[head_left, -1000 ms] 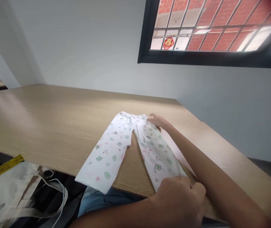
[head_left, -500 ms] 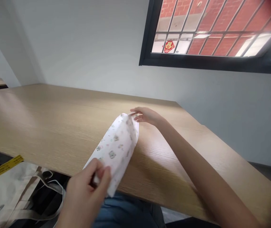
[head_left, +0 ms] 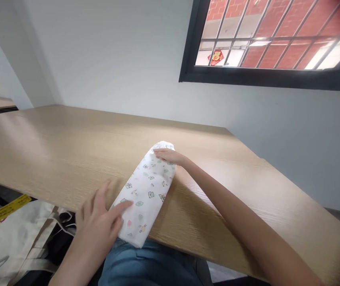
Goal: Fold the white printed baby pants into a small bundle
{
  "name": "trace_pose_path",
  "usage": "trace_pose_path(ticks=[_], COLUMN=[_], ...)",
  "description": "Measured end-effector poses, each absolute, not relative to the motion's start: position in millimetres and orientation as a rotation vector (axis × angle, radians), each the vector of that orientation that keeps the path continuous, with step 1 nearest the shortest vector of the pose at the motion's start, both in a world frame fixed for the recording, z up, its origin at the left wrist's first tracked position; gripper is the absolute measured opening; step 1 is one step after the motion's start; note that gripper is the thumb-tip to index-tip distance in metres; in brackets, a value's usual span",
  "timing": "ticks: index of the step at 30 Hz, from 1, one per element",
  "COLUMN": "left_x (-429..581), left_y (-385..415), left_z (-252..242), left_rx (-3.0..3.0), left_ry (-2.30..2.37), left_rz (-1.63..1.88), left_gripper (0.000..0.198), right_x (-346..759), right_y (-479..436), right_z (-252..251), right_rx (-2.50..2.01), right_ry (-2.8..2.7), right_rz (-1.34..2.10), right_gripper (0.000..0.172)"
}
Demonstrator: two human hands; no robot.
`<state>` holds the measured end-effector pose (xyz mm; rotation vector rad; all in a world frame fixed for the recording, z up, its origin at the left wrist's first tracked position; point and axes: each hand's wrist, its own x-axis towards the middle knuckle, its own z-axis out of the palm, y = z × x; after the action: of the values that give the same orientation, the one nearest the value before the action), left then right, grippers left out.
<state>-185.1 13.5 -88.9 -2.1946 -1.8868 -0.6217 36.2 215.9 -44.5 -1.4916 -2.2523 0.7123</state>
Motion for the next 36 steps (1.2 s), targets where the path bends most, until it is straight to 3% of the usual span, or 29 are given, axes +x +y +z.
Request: trace_pose_path(ticks=[4, 9, 13, 19, 26, 31, 36], left_x=[-155.3, -118.8, -102.1, -93.3, -106.5, -131.7, -144.9], left_y=[10.2, 46.1, 123.3, 187.7, 94.7, 13.9, 3.4], left_z=[-84.6, -56.4, -48.4, -73.0, -79.0, -99.9, -111.8], left_rx=[-2.623, -2.891, -3.111, -3.141, -3.136, -3.031, -2.831], left_ry=[-1.518, -1.284, -1.076, -1.100, -1.027, -0.624, -0.528], left_rz=[-0.705, -0.622, -0.460, -0.339, -0.324, -0.506, -0.644], left_gripper=[0.042, 0.021, 0.032, 0.042, 0.053, 0.055, 0.043], right_x=[61.5, 84.9, 81.6, 64.5, 66.4, 51.9, 41.2], right_y=[204.3, 173.7, 140.5, 115.0, 180.8, 227.8, 234.1], right_z=[-40.8, -31.4, -31.2, -51.8, -77.7, -84.6, -82.3], right_rx=[-1.487, -1.474, -1.306, -1.276, -1.345, -1.526, -1.551], right_ry=[-2.322, -2.383, -2.450, -2.542, -2.744, -2.567, -2.525], right_rz=[0.768, 0.825, 0.862, 0.571, 0.070, -0.007, 0.013], right_gripper=[0.033, 0.033, 0.037, 0.039, 0.041, 0.048, 0.048])
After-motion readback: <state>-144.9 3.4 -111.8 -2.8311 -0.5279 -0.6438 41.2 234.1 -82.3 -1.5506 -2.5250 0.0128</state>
